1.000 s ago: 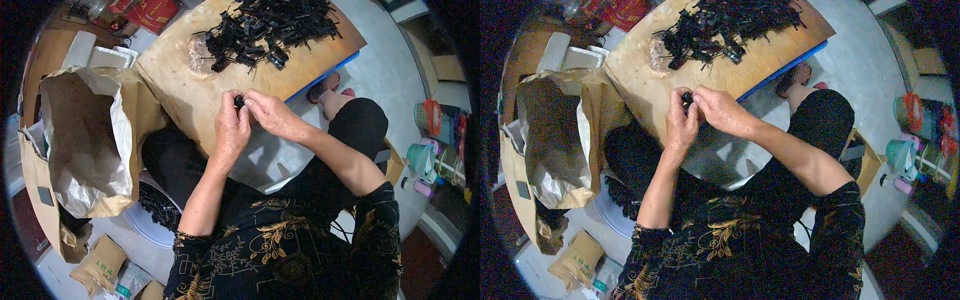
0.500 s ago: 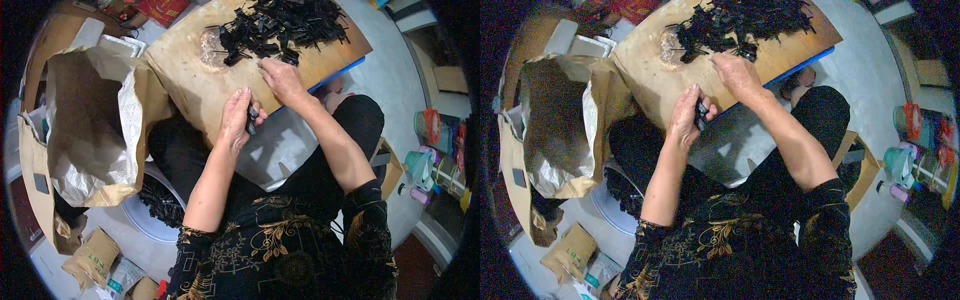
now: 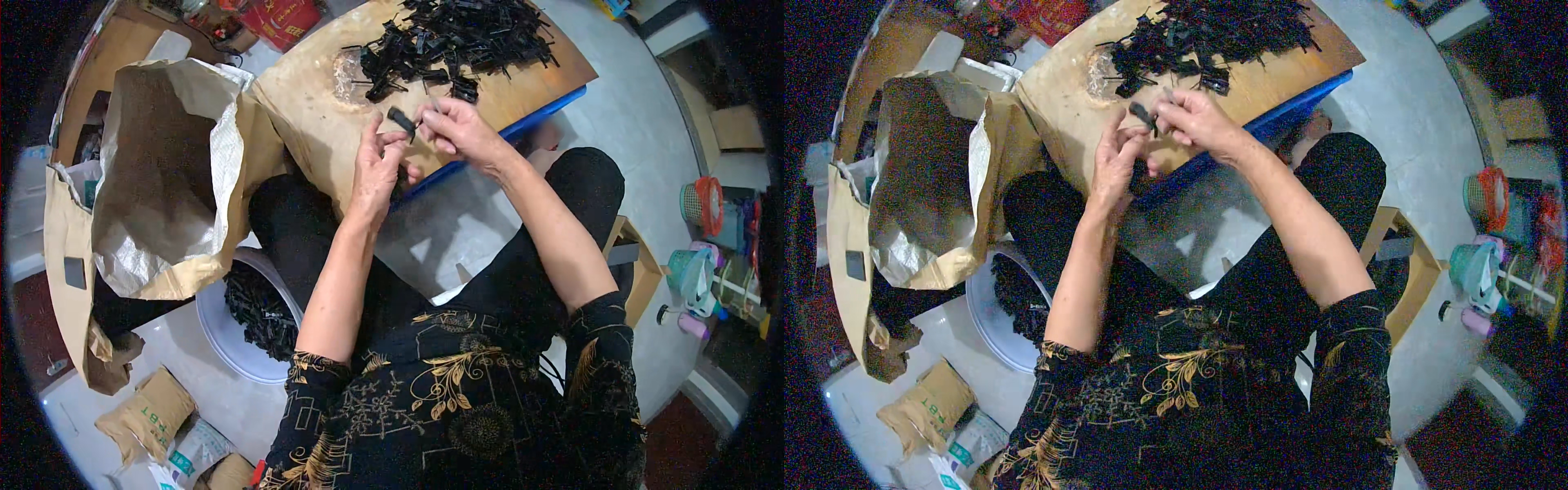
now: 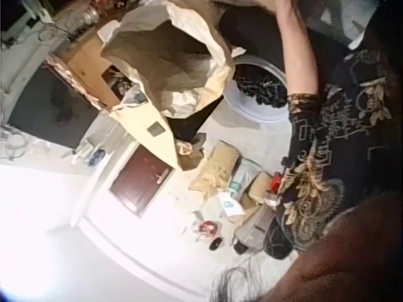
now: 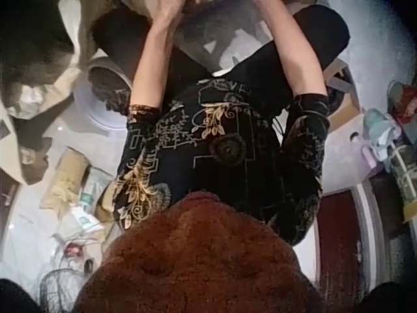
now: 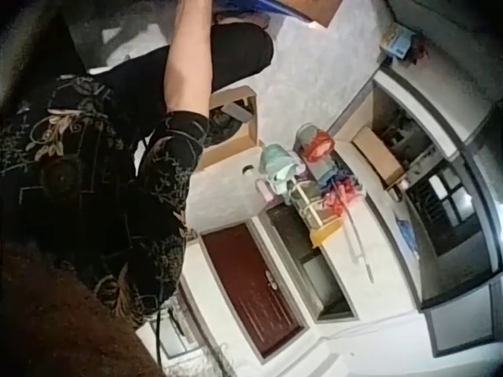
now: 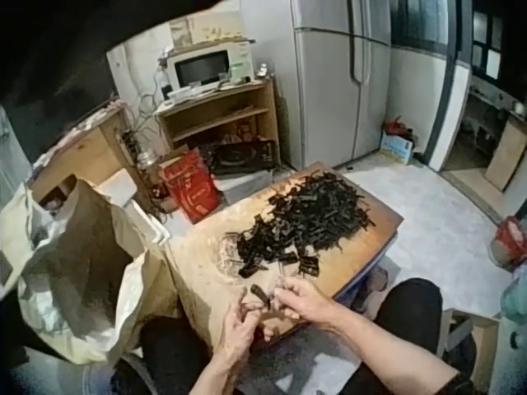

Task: Sorting and inspecting small black plastic components from a pile on a table into a large bag.

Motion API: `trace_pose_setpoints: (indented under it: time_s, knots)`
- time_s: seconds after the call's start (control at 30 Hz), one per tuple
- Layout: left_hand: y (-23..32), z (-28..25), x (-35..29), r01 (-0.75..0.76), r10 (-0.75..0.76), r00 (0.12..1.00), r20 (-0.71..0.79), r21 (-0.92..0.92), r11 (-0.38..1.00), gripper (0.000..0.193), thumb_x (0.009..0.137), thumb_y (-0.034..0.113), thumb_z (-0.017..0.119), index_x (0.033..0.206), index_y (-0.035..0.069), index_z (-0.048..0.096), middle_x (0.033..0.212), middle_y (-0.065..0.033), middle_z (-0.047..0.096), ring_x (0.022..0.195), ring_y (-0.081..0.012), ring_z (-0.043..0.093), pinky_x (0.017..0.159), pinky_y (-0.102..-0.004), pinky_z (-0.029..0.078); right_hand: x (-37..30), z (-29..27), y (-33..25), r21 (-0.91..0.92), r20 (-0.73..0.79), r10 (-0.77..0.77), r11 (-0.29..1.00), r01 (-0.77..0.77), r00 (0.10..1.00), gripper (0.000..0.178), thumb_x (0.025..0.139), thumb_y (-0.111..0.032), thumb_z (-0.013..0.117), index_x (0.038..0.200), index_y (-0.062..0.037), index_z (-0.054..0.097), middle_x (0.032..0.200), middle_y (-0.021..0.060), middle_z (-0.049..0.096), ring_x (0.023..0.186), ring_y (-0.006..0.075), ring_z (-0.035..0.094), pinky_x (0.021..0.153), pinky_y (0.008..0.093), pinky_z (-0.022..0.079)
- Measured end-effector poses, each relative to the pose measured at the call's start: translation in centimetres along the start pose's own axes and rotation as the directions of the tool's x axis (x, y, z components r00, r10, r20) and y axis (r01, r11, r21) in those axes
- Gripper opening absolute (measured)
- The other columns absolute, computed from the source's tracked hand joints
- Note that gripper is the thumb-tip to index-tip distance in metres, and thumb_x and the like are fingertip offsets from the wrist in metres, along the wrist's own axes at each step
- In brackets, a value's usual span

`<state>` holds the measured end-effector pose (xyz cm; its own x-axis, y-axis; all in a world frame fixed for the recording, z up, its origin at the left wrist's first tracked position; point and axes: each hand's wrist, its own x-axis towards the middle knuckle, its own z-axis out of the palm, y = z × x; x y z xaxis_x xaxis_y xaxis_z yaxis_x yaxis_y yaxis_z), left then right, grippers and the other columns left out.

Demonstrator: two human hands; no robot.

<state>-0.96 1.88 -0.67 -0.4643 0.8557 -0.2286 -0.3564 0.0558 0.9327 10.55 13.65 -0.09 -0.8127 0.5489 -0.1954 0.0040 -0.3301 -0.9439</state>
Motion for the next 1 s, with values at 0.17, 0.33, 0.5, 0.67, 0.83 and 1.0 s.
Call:
trace_pose_setpoints:
  time_s: [0.17,0.33,0.5,0.67,0.83,1.0]
  knots:
    - [0.2,-0.4,-0.4,0.108,-0.129,0.971,0.202,0.111,0.988,0.062,0.081,0.007,0.056,0.132,0.001,0.021,0.083,-0.0091,0.054,0.051,-0.0124,0.054,0.041,-0.0222,0.041,-1.4,0.2,0.3,-0.031,0.145,0.085,0.996,-0.082,0.986,0.017,0.091,-0.025,0.047,0.09,-0.0086,0.053,0.06,-0.0059,0.046,0.044,0.0005,0.034,0.038,0.0151,0.024]
    - [-0.7,0.2,-0.5,-0.005,-0.062,0.978,0.198,0.321,0.947,0.049,0.077,0.008,0.064,0.115,0.004,0.033,0.082,-0.0092,0.056,0.049,-0.0103,0.052,0.039,-0.0206,0.039,-2.0,0.7,1.1,-0.012,0.14,0.067,0.998,-0.066,0.988,0.017,0.091,-0.026,0.048,0.09,-0.0088,0.052,0.059,-0.007,0.043,0.044,0.0004,0.033,0.038,0.0161,0.023]
    - [-1.2,0.5,-0.8,-0.103,0.026,0.98,0.198,0.39,0.915,0.045,0.078,0.008,0.062,0.113,0.007,0.033,0.079,-0.0082,0.057,0.05,-0.0096,0.052,0.039,-0.0197,0.037,-2.0,1.5,2.0,-0.071,-0.061,-0.025,0.997,0.021,0.998,0.016,0.09,-0.024,0.051,0.091,-0.0084,0.052,0.058,-0.0075,0.042,0.045,0.0006,0.034,0.039,0.0168,0.024]
    - [-0.3,0.3,-0.8,0.041,-0.085,0.984,0.155,0.269,0.962,0.043,0.081,0.007,0.058,0.116,0.008,0.032,0.08,-0.0093,0.058,0.055,-0.011,0.056,0.043,-0.0193,0.041,-2.1,1.3,2.0,-0.176,-0.068,0.025,0.984,-0.036,0.997,0.022,0.092,-0.029,0.045,0.091,-0.0083,0.051,0.057,-0.0057,0.042,0.046,0.0022,0.036,0.04,0.018,0.027]
    - [-0.4,0.4,-0.5,0.061,-0.087,0.99,0.113,0.215,0.975,0.04,0.078,0.002,0.057,0.111,0.008,0.033,0.075,-0.0065,0.056,0.055,-0.0105,0.057,0.038,-0.0183,0.038,-2.1,0.9,2.2,-0.352,-0.023,0.028,0.936,-0.034,0.999,0.029,0.094,-0.032,0.038,0.087,-0.007,0.05,0.058,-0.0033,0.043,0.049,0.0048,0.038,0.043,0.0205,0.031]
    - [-0.5,0.2,-0.2,0.057,-0.088,0.989,0.114,0.253,0.966,0.039,0.079,0.001,0.056,0.11,0.009,0.034,0.074,-0.0053,0.054,0.057,-0.0103,0.057,0.038,-0.0186,0.038,-2.2,1.5,1.6,-0.423,0.032,0.034,0.906,-0.018,0.999,0.027,0.094,-0.027,0.038,0.08,-0.0052,0.045,0.061,-0.0008,0.044,0.057,0.0077,0.042,0.052,0.0223,0.035]
